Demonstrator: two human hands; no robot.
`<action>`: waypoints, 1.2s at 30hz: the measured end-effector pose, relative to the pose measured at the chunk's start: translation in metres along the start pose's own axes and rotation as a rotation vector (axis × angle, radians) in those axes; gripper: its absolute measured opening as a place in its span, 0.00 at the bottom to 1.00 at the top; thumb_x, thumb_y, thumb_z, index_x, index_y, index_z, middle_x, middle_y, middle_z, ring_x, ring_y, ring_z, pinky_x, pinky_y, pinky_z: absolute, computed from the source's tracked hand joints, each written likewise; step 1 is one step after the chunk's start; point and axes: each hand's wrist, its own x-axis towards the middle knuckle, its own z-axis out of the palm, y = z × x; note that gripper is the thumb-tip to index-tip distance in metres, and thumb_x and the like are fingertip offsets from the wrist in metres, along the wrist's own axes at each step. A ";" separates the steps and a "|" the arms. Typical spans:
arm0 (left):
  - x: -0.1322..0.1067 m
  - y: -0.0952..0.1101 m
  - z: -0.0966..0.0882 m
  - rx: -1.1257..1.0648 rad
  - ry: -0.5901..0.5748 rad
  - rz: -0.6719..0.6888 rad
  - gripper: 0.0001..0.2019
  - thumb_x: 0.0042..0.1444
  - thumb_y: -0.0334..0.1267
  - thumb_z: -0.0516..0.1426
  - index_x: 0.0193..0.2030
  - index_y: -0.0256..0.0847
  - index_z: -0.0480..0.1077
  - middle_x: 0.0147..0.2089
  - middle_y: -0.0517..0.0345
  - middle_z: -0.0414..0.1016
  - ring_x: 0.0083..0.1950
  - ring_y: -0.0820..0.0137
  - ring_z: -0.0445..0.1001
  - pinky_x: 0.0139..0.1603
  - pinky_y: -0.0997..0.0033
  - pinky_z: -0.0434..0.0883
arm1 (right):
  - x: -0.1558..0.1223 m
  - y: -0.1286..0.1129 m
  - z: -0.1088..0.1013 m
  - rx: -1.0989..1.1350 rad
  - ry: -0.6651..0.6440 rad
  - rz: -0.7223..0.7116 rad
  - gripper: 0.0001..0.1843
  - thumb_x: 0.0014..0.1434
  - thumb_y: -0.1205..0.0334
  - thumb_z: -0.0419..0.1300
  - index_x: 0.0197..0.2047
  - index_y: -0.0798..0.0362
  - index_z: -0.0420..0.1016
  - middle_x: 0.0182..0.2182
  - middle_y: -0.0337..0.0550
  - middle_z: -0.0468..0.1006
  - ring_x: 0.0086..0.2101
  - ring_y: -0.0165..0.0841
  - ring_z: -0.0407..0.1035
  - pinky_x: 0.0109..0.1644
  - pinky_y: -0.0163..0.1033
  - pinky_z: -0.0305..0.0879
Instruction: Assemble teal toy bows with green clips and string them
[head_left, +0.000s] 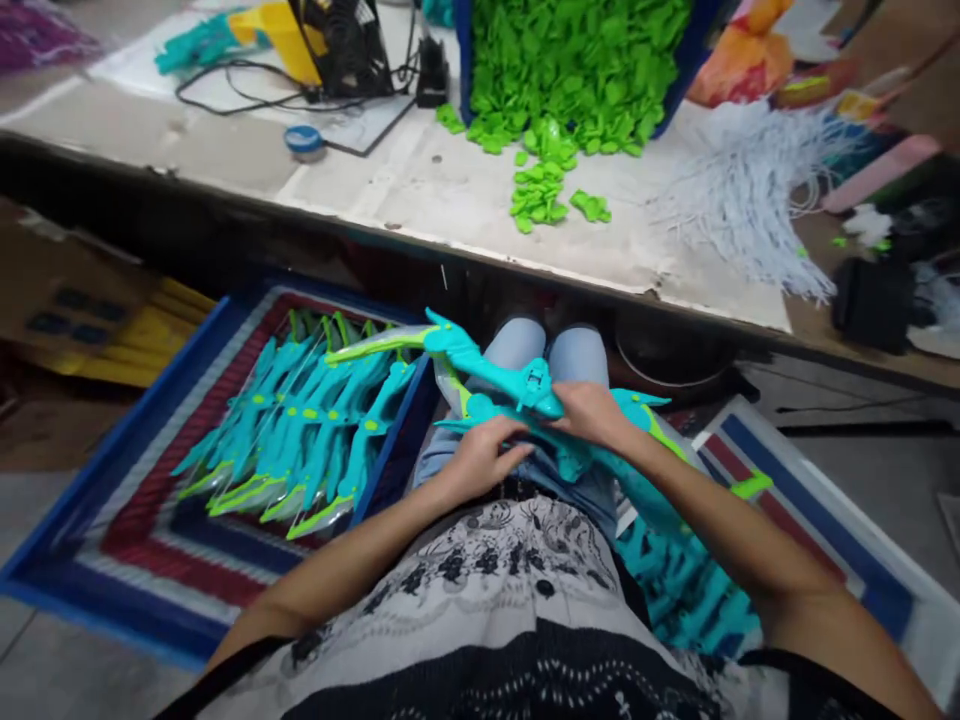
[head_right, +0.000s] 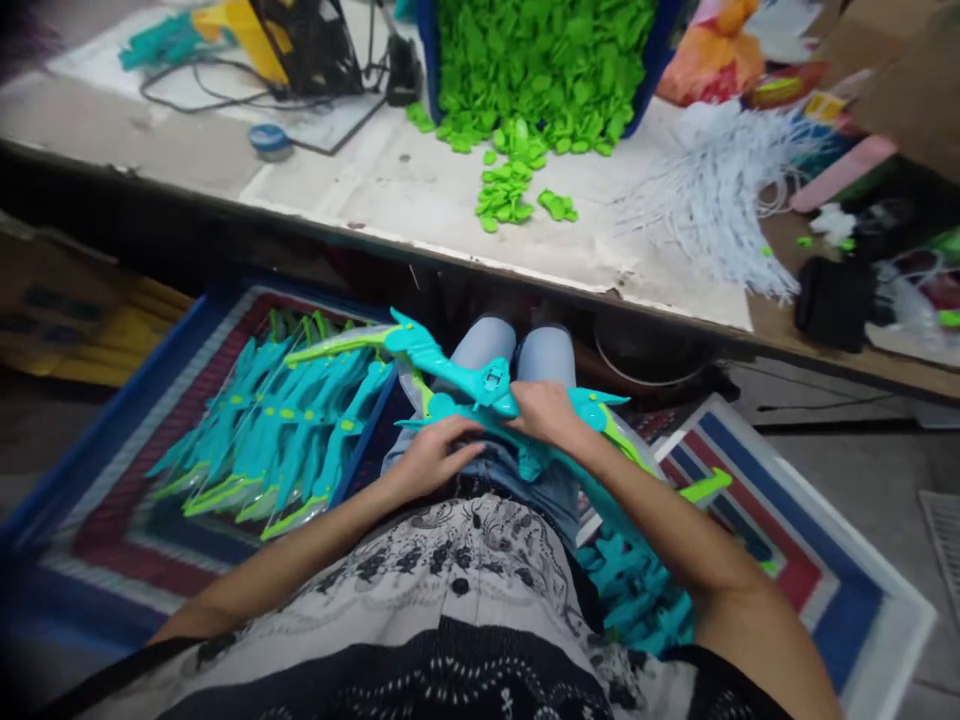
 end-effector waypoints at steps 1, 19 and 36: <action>0.008 0.000 0.000 -0.068 0.049 -0.036 0.15 0.59 0.43 0.55 0.49 0.37 0.70 0.42 0.51 0.76 0.42 0.65 0.74 0.43 0.67 0.71 | 0.004 0.005 -0.008 -0.031 0.028 0.021 0.23 0.56 0.41 0.58 0.40 0.54 0.72 0.38 0.53 0.80 0.38 0.43 0.74 0.35 0.38 0.55; 0.004 0.005 0.027 -0.270 -0.195 -0.431 0.18 0.57 0.50 0.56 0.43 0.35 0.71 0.44 0.43 0.76 0.47 0.57 0.74 0.46 0.58 0.72 | -0.005 0.060 -0.024 -0.023 0.488 0.168 0.32 0.54 0.30 0.50 0.32 0.54 0.70 0.25 0.48 0.75 0.28 0.39 0.69 0.30 0.37 0.48; 0.045 -0.002 0.081 -1.240 0.251 -0.833 0.07 0.55 0.38 0.61 0.36 0.37 0.70 0.41 0.52 0.77 0.39 0.70 0.76 0.43 0.71 0.72 | -0.039 0.040 0.046 0.178 0.261 0.216 0.31 0.55 0.32 0.52 0.36 0.54 0.71 0.31 0.49 0.79 0.32 0.40 0.72 0.34 0.38 0.52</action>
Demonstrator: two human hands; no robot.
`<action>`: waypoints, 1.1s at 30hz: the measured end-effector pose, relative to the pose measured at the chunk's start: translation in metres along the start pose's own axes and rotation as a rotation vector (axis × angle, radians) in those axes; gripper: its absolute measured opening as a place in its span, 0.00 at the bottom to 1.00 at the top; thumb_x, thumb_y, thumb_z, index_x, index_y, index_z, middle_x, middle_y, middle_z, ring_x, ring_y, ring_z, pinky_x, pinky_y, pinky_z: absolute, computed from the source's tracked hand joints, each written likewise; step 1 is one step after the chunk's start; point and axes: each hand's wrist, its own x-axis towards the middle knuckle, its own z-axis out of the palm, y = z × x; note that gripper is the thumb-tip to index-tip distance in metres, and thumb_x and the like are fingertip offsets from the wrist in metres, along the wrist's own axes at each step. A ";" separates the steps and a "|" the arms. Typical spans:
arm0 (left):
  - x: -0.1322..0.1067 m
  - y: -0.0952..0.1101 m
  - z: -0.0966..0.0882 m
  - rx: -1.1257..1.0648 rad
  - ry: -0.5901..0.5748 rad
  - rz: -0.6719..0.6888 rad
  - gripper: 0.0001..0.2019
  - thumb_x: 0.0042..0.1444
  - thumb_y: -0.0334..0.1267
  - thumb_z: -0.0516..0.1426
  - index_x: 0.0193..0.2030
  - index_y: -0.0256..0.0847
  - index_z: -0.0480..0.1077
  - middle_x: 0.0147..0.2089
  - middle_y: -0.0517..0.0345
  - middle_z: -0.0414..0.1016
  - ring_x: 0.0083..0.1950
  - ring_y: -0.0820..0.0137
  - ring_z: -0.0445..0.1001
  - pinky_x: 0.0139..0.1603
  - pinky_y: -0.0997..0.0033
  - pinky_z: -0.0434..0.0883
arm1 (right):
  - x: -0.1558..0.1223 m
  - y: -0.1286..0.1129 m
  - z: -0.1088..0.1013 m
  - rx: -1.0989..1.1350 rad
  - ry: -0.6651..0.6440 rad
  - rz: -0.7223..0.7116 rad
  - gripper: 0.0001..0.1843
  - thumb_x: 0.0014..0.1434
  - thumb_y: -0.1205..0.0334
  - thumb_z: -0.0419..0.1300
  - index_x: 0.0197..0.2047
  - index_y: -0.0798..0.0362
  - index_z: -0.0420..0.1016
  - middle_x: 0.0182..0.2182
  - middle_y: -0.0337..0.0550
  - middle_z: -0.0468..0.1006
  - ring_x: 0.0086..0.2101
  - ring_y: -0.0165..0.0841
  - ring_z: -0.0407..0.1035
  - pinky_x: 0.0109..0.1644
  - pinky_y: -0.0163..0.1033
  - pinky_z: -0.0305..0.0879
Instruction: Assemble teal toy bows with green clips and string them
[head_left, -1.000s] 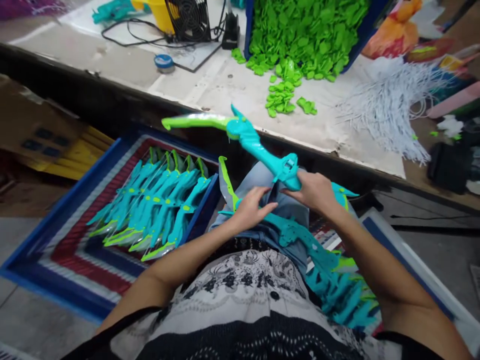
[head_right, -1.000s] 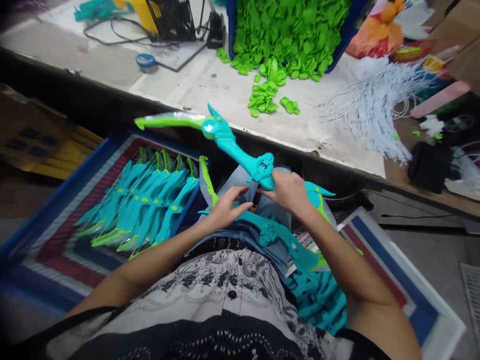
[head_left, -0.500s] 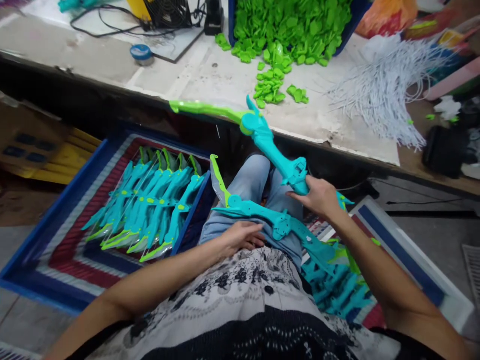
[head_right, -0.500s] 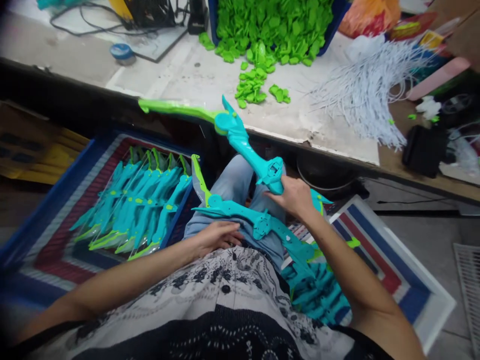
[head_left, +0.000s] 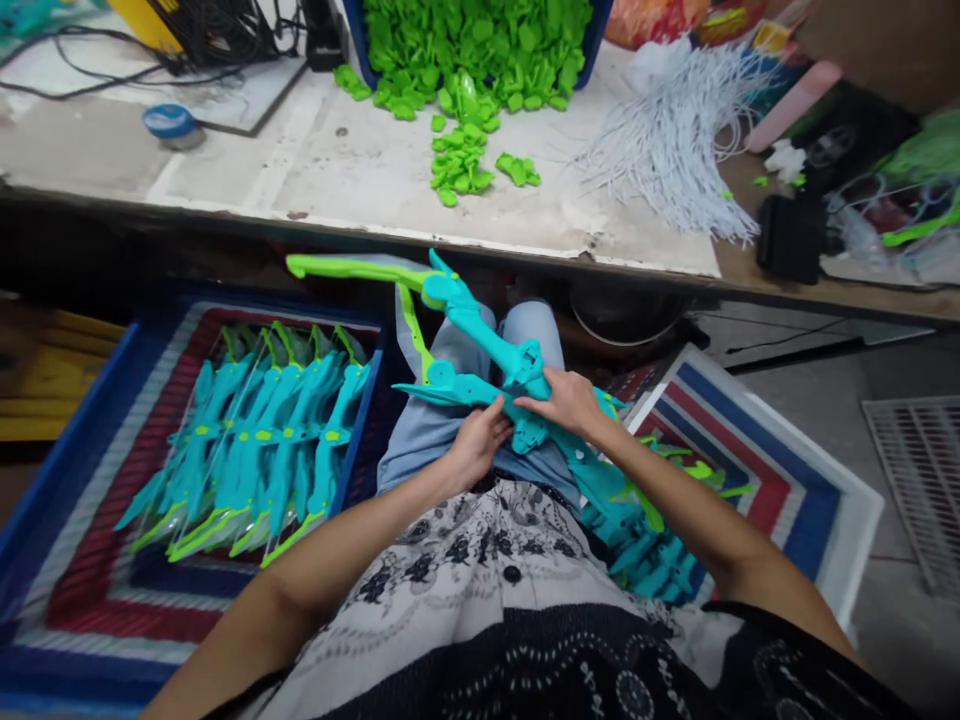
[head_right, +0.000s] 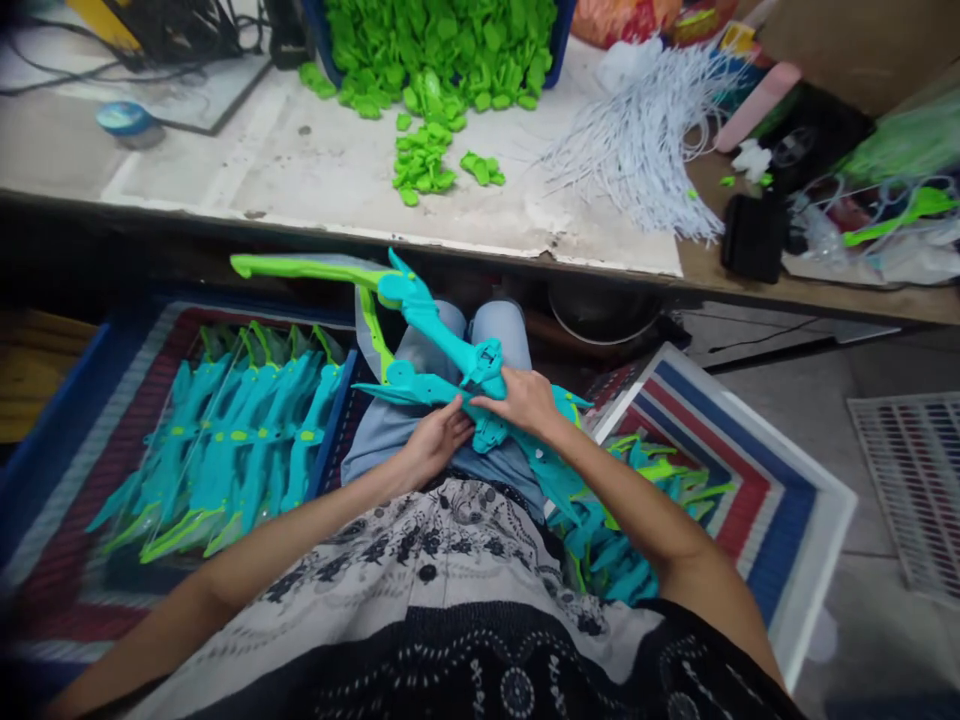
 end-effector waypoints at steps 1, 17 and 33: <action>0.003 -0.001 0.005 0.002 0.026 0.009 0.07 0.54 0.37 0.62 0.34 0.37 0.70 0.37 0.54 0.77 0.35 0.71 0.75 0.40 0.72 0.71 | -0.001 -0.002 0.003 -0.010 -0.012 -0.019 0.30 0.57 0.33 0.51 0.37 0.54 0.71 0.32 0.49 0.79 0.33 0.40 0.72 0.35 0.39 0.53; -0.102 0.189 0.159 1.135 -0.286 1.517 0.15 0.61 0.45 0.55 0.48 0.36 0.67 0.45 0.55 0.75 0.53 0.60 0.72 0.56 0.57 0.68 | 0.020 -0.026 -0.154 0.525 1.021 0.016 0.24 0.62 0.38 0.47 0.40 0.51 0.64 0.32 0.38 0.71 0.37 0.34 0.69 0.44 0.43 0.65; -0.026 0.099 0.065 2.373 -0.498 0.610 0.11 0.39 0.42 0.68 0.27 0.42 0.72 0.22 0.55 0.71 0.38 0.53 0.76 0.46 0.61 0.67 | -0.025 0.055 -0.129 -0.166 0.367 0.034 0.17 0.51 0.50 0.62 0.38 0.55 0.70 0.35 0.50 0.76 0.39 0.45 0.69 0.43 0.47 0.55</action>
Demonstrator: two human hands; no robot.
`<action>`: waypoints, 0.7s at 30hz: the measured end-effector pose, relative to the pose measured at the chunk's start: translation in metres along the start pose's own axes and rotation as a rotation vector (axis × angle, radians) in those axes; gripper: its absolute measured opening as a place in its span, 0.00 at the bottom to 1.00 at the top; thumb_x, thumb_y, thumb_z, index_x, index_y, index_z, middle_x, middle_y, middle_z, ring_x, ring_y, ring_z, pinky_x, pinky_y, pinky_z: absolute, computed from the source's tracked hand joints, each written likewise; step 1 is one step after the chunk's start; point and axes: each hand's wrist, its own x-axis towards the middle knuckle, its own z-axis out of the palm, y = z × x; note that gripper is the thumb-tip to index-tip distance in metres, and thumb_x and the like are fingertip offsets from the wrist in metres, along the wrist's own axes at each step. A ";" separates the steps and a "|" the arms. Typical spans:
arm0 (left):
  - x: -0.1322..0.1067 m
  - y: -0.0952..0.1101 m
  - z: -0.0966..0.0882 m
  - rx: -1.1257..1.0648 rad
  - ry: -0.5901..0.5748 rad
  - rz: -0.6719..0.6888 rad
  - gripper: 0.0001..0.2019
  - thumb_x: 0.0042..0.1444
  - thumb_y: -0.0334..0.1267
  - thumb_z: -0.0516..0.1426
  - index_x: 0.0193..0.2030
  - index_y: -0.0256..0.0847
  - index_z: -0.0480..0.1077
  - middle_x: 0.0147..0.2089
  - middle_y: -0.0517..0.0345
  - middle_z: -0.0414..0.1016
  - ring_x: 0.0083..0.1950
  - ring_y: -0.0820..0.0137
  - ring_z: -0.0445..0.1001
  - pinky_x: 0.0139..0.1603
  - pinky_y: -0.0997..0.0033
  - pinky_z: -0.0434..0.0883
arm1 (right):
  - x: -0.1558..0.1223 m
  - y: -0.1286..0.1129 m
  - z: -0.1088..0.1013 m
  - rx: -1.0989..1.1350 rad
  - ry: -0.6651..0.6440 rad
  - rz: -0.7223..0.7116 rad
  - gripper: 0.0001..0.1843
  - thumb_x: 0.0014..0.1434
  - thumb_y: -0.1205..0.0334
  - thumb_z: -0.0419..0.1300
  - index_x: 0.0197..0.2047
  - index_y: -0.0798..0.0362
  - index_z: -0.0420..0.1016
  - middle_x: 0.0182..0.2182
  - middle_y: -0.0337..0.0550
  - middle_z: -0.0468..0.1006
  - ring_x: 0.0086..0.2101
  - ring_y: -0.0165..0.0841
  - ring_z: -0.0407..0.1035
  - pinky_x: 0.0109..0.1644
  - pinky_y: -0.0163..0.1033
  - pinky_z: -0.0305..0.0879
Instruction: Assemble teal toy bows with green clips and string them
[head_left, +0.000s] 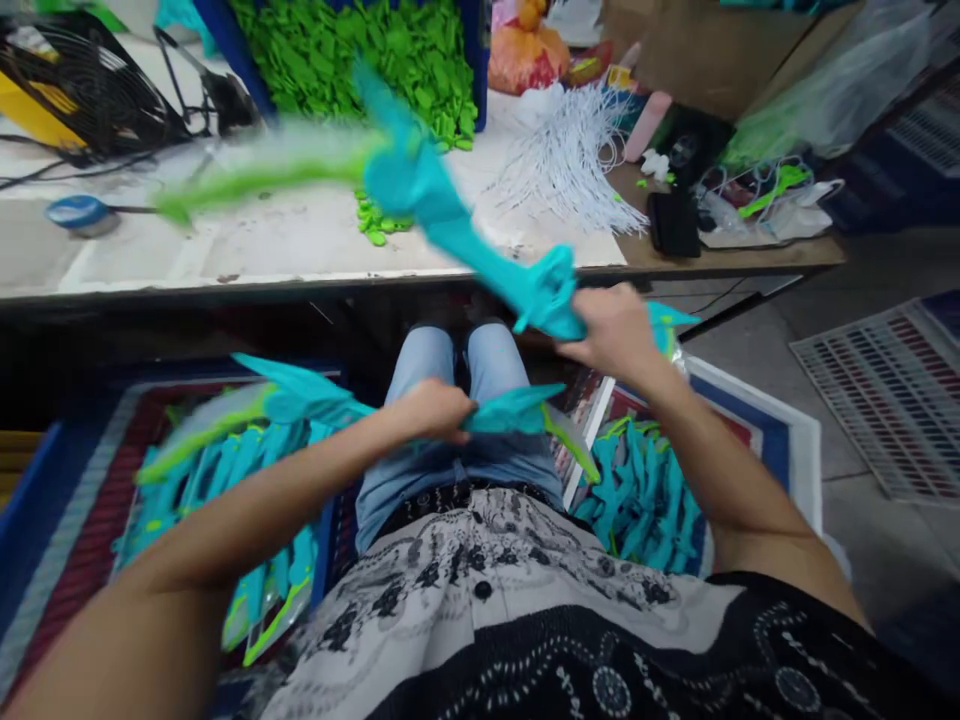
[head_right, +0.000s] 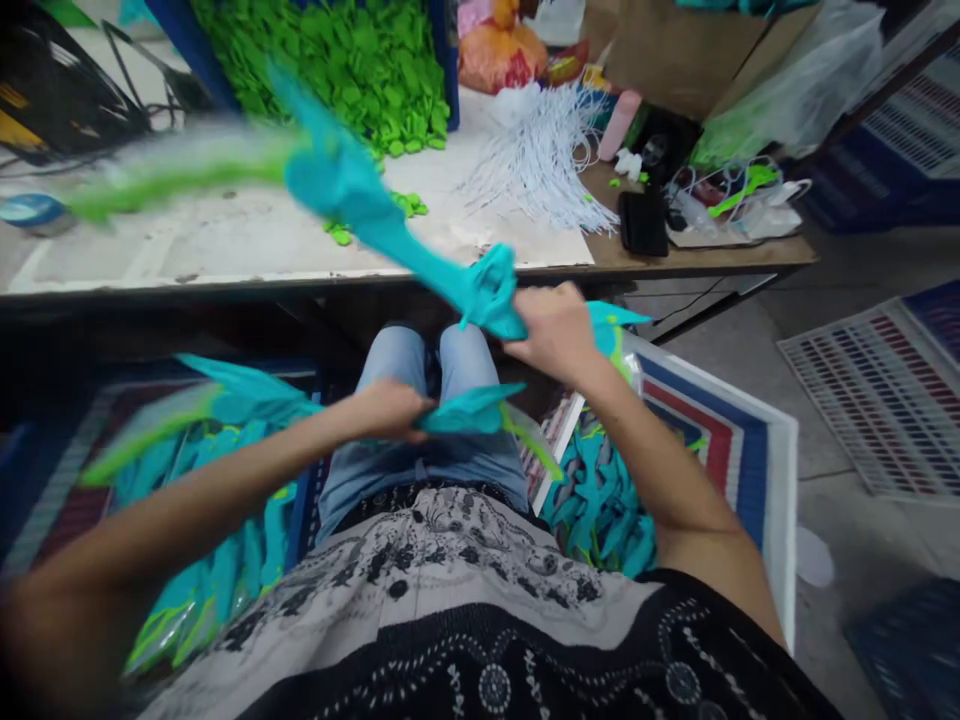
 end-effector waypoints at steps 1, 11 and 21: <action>0.006 0.002 0.021 -0.050 -0.014 0.034 0.11 0.38 0.42 0.68 0.26 0.43 0.72 0.22 0.55 0.70 0.37 0.54 0.76 0.44 0.62 0.68 | 0.005 -0.008 0.016 -0.028 -0.115 -0.089 0.17 0.51 0.51 0.62 0.38 0.55 0.70 0.36 0.51 0.77 0.39 0.45 0.69 0.43 0.45 0.53; 0.015 -0.003 0.106 -0.449 0.283 0.086 0.17 0.31 0.47 0.72 0.20 0.44 0.70 0.19 0.54 0.70 0.28 0.58 0.74 0.37 0.68 0.67 | 0.039 -0.063 0.151 0.029 -0.468 -0.455 0.16 0.52 0.56 0.62 0.41 0.57 0.71 0.39 0.51 0.78 0.42 0.42 0.68 0.43 0.42 0.47; 0.014 -0.014 0.104 -0.751 0.258 -0.012 0.16 0.30 0.45 0.72 0.23 0.44 0.72 0.25 0.54 0.73 0.34 0.57 0.74 0.40 0.67 0.67 | 0.045 -0.067 0.162 -0.019 -0.411 -0.488 0.18 0.53 0.55 0.59 0.44 0.58 0.71 0.40 0.53 0.75 0.42 0.45 0.63 0.43 0.44 0.48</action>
